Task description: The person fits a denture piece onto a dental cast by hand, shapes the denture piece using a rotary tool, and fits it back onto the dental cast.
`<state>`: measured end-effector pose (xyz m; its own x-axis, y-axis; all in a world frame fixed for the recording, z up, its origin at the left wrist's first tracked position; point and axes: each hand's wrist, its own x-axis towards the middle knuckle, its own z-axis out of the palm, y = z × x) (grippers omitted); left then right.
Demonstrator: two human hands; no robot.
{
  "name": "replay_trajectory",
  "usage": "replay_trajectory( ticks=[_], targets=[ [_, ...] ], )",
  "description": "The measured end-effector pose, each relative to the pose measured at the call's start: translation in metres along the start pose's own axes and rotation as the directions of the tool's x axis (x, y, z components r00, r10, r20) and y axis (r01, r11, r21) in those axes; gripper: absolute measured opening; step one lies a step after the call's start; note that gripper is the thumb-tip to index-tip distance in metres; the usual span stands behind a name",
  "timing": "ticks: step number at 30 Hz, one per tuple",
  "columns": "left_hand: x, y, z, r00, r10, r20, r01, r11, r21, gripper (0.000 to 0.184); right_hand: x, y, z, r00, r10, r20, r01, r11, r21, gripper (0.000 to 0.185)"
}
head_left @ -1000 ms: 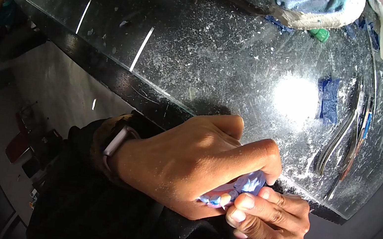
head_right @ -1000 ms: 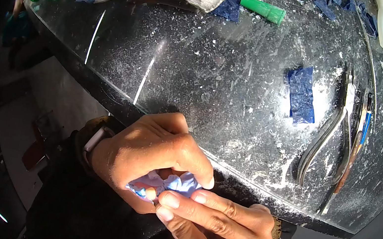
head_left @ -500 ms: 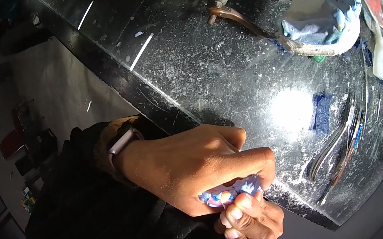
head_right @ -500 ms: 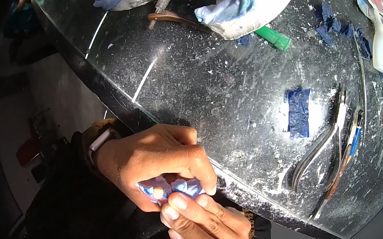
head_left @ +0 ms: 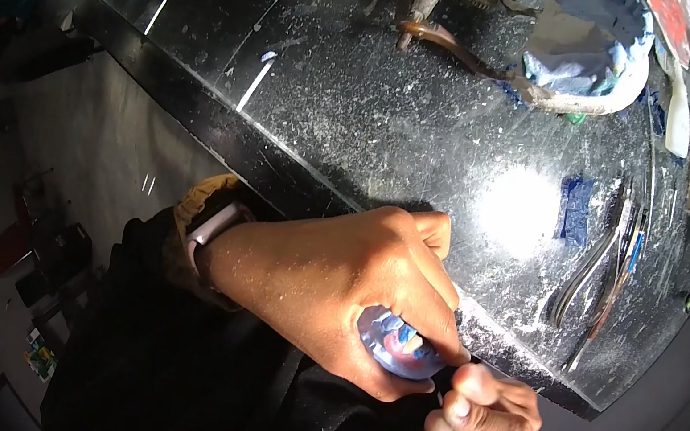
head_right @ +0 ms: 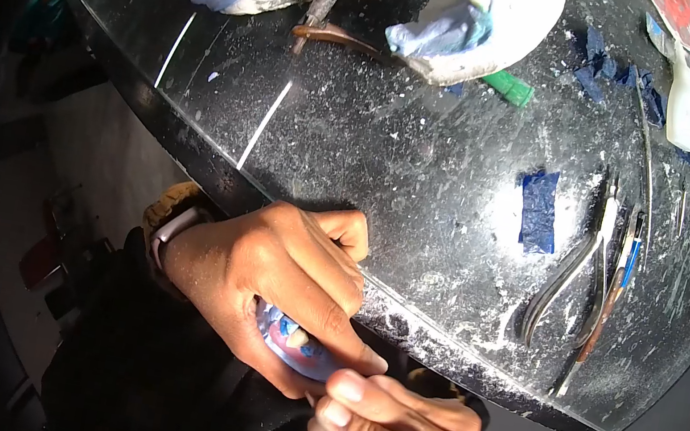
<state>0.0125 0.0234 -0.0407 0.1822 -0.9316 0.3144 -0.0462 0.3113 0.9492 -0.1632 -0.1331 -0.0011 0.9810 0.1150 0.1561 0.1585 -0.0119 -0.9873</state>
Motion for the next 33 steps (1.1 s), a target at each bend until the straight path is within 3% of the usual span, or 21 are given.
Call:
replay_trajectory(
  ticks=[2,3,5,8,10,12,15,17,20,30,33],
  targets=[
    [0.000,0.004,-0.002,0.999,-0.035,0.029,0.035,0.999,0.001,0.022,0.021,-0.007,-0.006,0.972,-0.174,0.159,0.217,0.926,-0.310,0.030],
    [0.001,0.004,-0.002,0.998,-0.051,0.044,0.051,0.999,0.002,0.021,0.019,-0.012,-0.004,0.977,-0.106,0.184,0.179,0.878,-0.445,0.029],
    [0.000,0.001,0.001,0.999,-0.029,0.015,0.030,0.999,-0.043,0.020,0.016,0.002,0.008,0.965,-0.251,0.076,0.256,0.841,-0.477,0.030],
    [-0.002,-0.004,-0.001,1.000,-0.006,0.015,0.007,0.997,-0.080,0.020,0.030,-0.015,0.005,0.990,-0.029,0.137,0.081,0.917,-0.389,0.028],
    [-0.001,-0.003,-0.004,0.999,-0.006,0.035,0.009,0.996,-0.094,0.019,0.034,0.007,0.010,0.945,-0.312,0.096,0.323,0.849,-0.418,0.013],
    [-0.002,-0.004,-0.002,1.000,0.005,0.006,-0.004,0.996,-0.085,0.017,0.036,0.013,0.013,0.908,-0.412,0.079,0.404,0.805,-0.434,0.011],
    [-0.002,-0.007,0.000,1.000,0.020,-0.016,-0.021,0.994,-0.107,0.017,0.034,0.002,0.015,0.956,-0.280,0.090,0.288,0.835,-0.469,0.014],
    [-0.002,-0.007,0.000,1.000,0.018,-0.019,-0.020,0.992,-0.125,0.017,0.022,-0.007,0.015,0.984,-0.148,0.100,0.179,0.821,-0.542,0.030],
    [-0.002,-0.006,0.000,1.000,0.010,-0.025,-0.013,0.993,-0.121,0.017,0.023,-0.018,0.013,0.994,0.095,0.062,-0.058,0.894,-0.445,0.033],
    [-0.002,-0.007,0.000,0.999,0.019,-0.044,-0.023,0.997,-0.080,0.018,0.024,-0.017,0.018,0.983,0.182,-0.032,-0.183,0.936,-0.302,0.042],
    [-0.003,-0.007,0.000,0.999,0.014,-0.048,-0.018,0.997,-0.076,0.017,0.030,-0.018,0.023,0.987,0.145,-0.070,-0.159,0.946,-0.282,0.028]
  ],
)
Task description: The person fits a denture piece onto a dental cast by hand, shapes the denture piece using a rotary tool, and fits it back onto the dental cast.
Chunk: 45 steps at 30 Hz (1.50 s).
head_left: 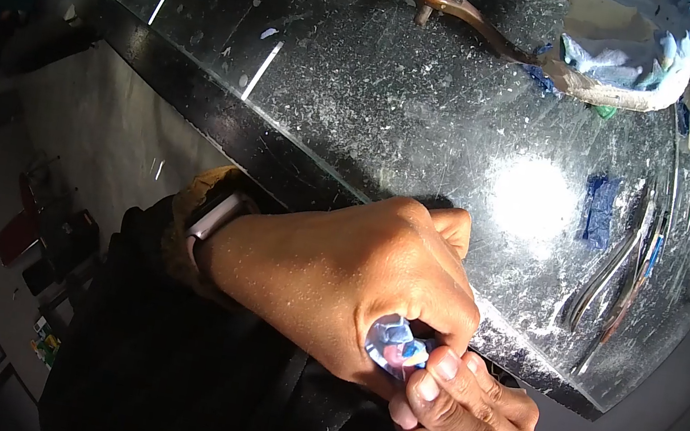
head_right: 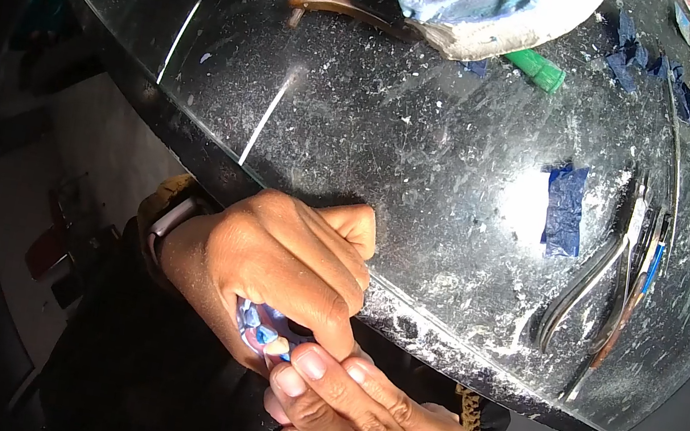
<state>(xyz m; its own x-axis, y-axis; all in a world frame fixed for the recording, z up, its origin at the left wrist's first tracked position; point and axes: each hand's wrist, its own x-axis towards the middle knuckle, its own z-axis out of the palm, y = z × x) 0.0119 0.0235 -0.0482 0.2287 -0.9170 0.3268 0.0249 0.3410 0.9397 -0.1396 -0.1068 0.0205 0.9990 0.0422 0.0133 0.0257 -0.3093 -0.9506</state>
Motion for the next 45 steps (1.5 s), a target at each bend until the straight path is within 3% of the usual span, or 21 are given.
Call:
replay_trajectory(
  ticks=[4,6,7,9,10,13,15,18,20,23,25,27,29,32,35,36,39,40,42,43,45],
  targets=[
    [-0.002,-0.003,0.004,0.999,0.012,-0.037,-0.012,1.000,0.013,0.016,0.015,0.024,0.014,0.876,-0.461,-0.144,0.433,0.882,-0.189,0.010],
    [-0.002,-0.003,0.005,0.997,0.027,-0.066,-0.026,1.000,0.014,0.015,0.009,0.021,0.016,0.916,-0.363,-0.172,0.336,0.927,-0.167,0.018],
    [-0.002,-0.004,0.006,0.996,0.034,-0.080,-0.033,0.999,0.014,0.015,0.001,0.004,0.012,0.981,-0.121,-0.148,0.110,0.990,-0.085,0.027],
    [-0.002,-0.003,0.004,0.997,0.029,-0.069,-0.026,0.999,0.035,0.014,-0.002,-0.009,0.011,0.985,0.114,-0.127,-0.124,0.990,-0.068,0.033],
    [-0.003,-0.003,0.003,0.998,0.025,-0.064,-0.022,0.999,0.047,0.014,-0.001,-0.011,0.012,0.984,0.101,-0.147,-0.120,0.985,-0.126,0.030],
    [-0.003,-0.003,0.006,0.996,-0.020,-0.086,0.025,0.998,0.066,0.019,0.009,0.009,0.020,0.937,-0.217,-0.273,0.185,0.973,-0.137,0.021],
    [-0.002,-0.002,0.003,0.999,0.008,-0.052,-0.007,0.999,0.035,0.013,0.012,0.014,0.019,0.912,-0.297,-0.284,0.268,0.953,-0.138,0.019],
    [-0.002,-0.003,0.004,0.999,0.022,-0.043,-0.022,1.000,-0.001,0.014,0.016,0.005,0.011,0.952,-0.209,-0.224,0.173,0.970,-0.172,0.022],
    [-0.003,-0.004,0.003,1.000,0.016,-0.026,-0.016,1.000,-0.018,0.017,0.024,0.002,0.014,0.916,-0.283,-0.285,0.240,0.954,-0.178,0.024],
    [-0.003,-0.003,0.000,1.000,-0.007,0.027,0.008,0.999,-0.037,0.022,0.027,0.004,0.004,0.945,-0.279,-0.172,0.257,0.956,-0.140,0.025],
    [-0.002,-0.002,-0.002,0.998,-0.026,0.055,0.029,0.998,-0.052,0.024,0.020,0.000,0.001,0.964,-0.255,-0.070,0.220,0.921,-0.320,0.027],
    [-0.002,-0.001,-0.002,0.998,-0.039,0.053,0.041,0.998,-0.052,0.026,0.019,0.001,0.002,0.961,-0.265,-0.082,0.226,0.919,-0.322,0.027],
    [-0.001,0.000,-0.003,0.998,-0.042,0.046,0.044,0.998,-0.052,0.028,0.024,0.008,0.008,0.929,-0.305,-0.212,0.277,0.949,-0.152,0.027],
    [-0.001,0.000,-0.001,1.000,-0.028,0.013,0.029,0.998,-0.061,0.029,0.021,0.005,0.017,0.928,-0.245,-0.280,0.221,0.968,-0.115,0.022],
    [-0.002,-0.003,0.003,0.999,-0.001,-0.038,-0.002,0.997,-0.080,0.029,-0.003,0.000,0.005,0.991,0.110,-0.074,-0.099,0.986,0.135,0.031],
    [-0.001,-0.004,0.003,0.999,0.010,-0.050,-0.013,0.997,-0.079,0.029,-0.008,0.005,0.000,0.991,0.125,-0.052,-0.115,0.979,0.167,0.033],
    [-0.001,-0.002,0.003,0.999,0.009,-0.049,-0.011,0.999,-0.049,0.029,-0.016,0.019,0.000,0.994,-0.030,-0.108,0.050,0.980,0.192,0.038],
    [-0.001,-0.001,0.003,0.999,0.002,-0.045,-0.004,0.999,-0.034,0.029,0.002,0.025,0.015,0.899,-0.359,-0.251,0.344,0.933,-0.103,0.036],
    [-0.002,-0.003,0.005,0.997,0.032,-0.072,-0.034,0.999,-0.028,0.029,-0.001,0.007,-0.008,0.994,-0.093,0.062,0.097,0.993,-0.067,0.031],
    [-0.001,-0.004,0.006,0.995,0.047,-0.085,-0.049,0.998,-0.025,0.030,0.020,0.028,0.020,0.805,-0.503,-0.314,0.495,0.862,-0.112,0.010],
    [-0.001,-0.004,0.007,0.995,0.053,-0.088,-0.056,0.998,-0.025,0.030,0.015,0.035,0.013,0.815,-0.539,-0.211,0.520,0.842,-0.143,0.012]
  ],
)
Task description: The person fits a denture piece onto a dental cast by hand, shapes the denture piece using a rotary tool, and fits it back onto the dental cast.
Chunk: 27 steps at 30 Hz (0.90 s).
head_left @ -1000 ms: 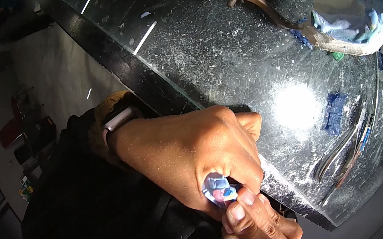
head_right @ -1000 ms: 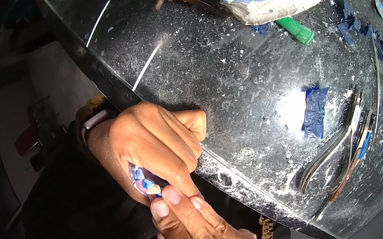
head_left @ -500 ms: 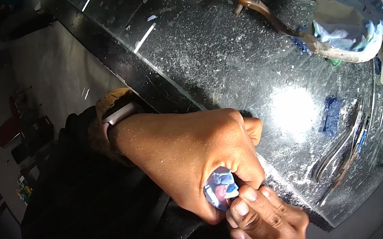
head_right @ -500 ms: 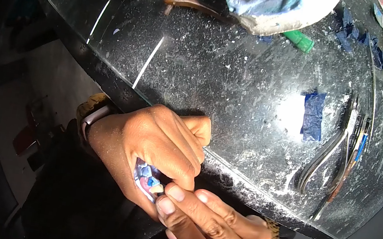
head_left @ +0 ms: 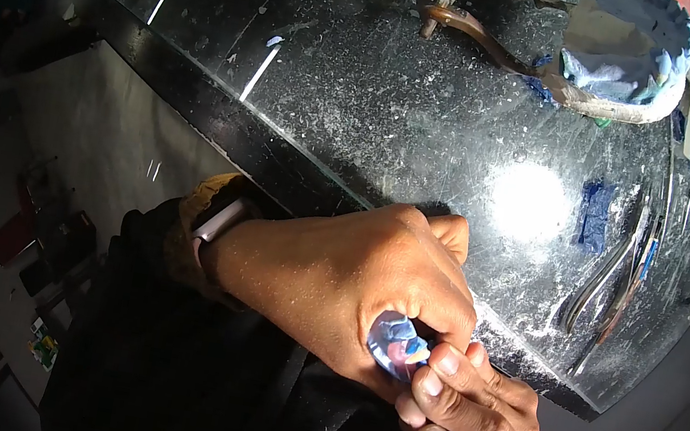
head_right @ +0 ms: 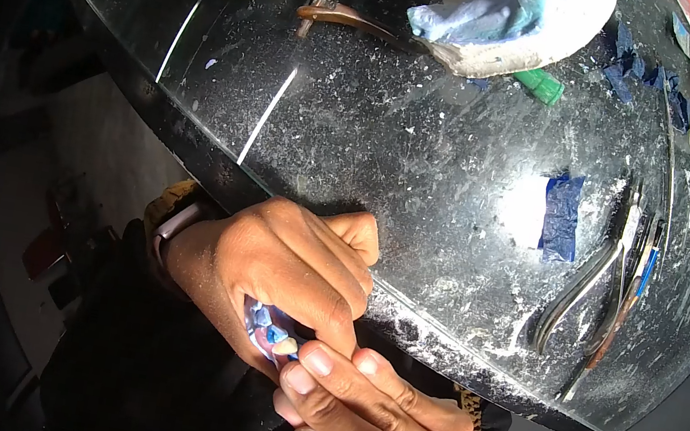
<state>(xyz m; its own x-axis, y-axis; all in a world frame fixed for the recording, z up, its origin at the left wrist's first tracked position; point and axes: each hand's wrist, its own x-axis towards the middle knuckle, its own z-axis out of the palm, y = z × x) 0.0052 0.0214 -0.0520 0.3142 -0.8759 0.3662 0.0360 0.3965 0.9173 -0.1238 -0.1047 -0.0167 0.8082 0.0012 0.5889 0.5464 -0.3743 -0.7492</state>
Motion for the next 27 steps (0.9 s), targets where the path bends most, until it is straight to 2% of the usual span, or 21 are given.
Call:
replay_trajectory(
  ticks=[3,5,17,20,22,24,26,27],
  targets=[
    [-0.001,0.000,-0.001,1.000,-0.002,0.004,0.002,1.000,0.017,0.029,0.006,-0.011,-0.011,0.978,0.098,0.182,-0.086,0.994,-0.071,0.017],
    [-0.001,0.000,-0.001,1.000,-0.008,0.010,0.008,1.000,0.019,0.029,0.008,-0.014,-0.012,0.966,0.136,0.219,-0.118,0.989,-0.092,0.018],
    [-0.002,0.001,-0.001,1.000,-0.020,0.007,0.020,1.000,0.012,0.020,0.006,-0.010,-0.012,0.974,0.073,0.215,-0.067,0.997,-0.034,0.016],
    [-0.002,0.000,-0.001,1.000,-0.009,0.003,0.009,1.000,0.012,0.019,0.004,-0.018,-0.015,0.936,0.237,0.260,-0.216,0.971,-0.107,0.011],
    [-0.001,0.000,-0.001,1.000,-0.002,0.008,0.002,1.000,0.007,0.018,0.004,-0.040,-0.014,0.824,0.513,0.239,-0.465,0.855,-0.231,0.026],
    [-0.002,-0.001,0.000,1.000,0.005,-0.009,-0.005,0.999,0.033,0.017,0.011,-0.051,-0.005,0.743,0.654,0.142,-0.637,0.756,-0.149,0.025],
    [-0.003,-0.001,0.001,1.000,0.008,-0.027,-0.007,0.999,0.045,0.017,0.012,-0.053,-0.001,0.717,0.694,0.069,-0.684,0.719,-0.124,0.025],
    [-0.003,-0.001,0.001,0.999,0.007,-0.037,-0.005,0.999,0.044,0.017,0.009,-0.052,0.001,0.745,0.666,0.038,-0.655,0.741,-0.149,0.025]
  ],
)
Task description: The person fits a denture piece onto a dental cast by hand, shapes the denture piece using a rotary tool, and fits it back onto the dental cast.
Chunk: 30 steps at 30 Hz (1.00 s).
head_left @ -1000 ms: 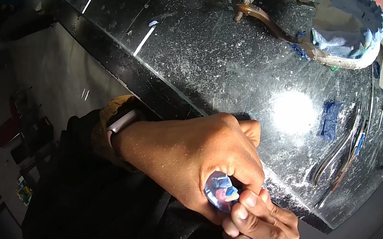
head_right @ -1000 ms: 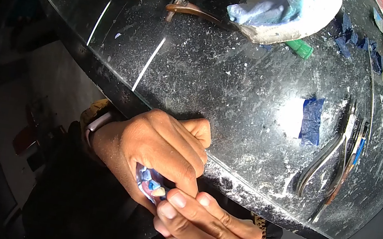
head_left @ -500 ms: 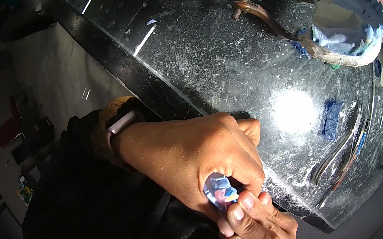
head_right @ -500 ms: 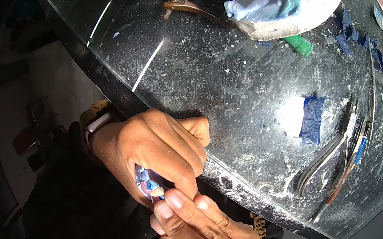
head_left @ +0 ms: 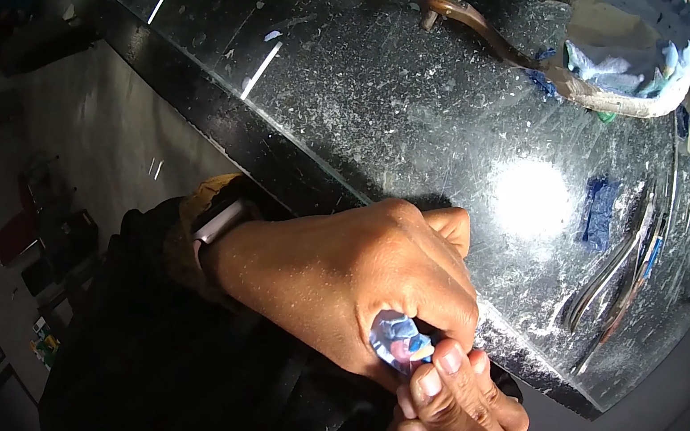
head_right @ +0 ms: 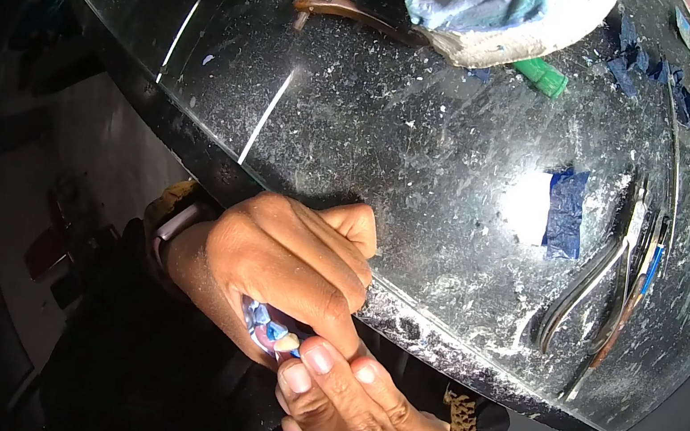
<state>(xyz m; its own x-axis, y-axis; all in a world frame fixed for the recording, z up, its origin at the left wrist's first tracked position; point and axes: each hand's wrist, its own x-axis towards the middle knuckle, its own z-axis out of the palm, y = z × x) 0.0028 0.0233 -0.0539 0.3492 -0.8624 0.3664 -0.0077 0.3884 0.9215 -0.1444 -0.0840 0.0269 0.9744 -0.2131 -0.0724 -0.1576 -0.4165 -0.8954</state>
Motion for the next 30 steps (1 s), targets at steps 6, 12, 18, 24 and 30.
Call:
replay_trajectory(
  ticks=[6,12,18,24,30],
  targets=[
    [0.000,0.000,0.001,1.000,0.006,-0.016,-0.006,1.000,0.006,0.019,0.032,0.036,0.001,0.701,-0.713,-0.013,0.711,0.701,-0.060,0.012],
    [0.000,0.002,0.003,0.998,-0.008,-0.055,0.010,0.999,0.034,0.021,0.008,0.009,-0.009,0.987,-0.137,0.085,0.139,0.990,-0.024,0.026],
    [-0.001,0.009,0.000,0.997,-0.073,-0.041,0.076,0.993,0.090,0.022,0.008,0.047,0.015,0.768,-0.624,-0.144,0.610,0.781,-0.131,0.020],
    [0.003,0.010,0.005,0.995,-0.038,-0.091,0.059,0.969,0.238,0.029,0.004,0.034,-0.013,0.959,-0.270,0.090,0.234,0.928,0.289,0.031],
    [0.003,0.009,0.011,0.987,0.017,-0.157,0.040,0.933,0.356,0.037,-0.011,0.074,0.019,0.706,-0.513,-0.489,0.623,0.778,0.083,0.017]
  ],
)
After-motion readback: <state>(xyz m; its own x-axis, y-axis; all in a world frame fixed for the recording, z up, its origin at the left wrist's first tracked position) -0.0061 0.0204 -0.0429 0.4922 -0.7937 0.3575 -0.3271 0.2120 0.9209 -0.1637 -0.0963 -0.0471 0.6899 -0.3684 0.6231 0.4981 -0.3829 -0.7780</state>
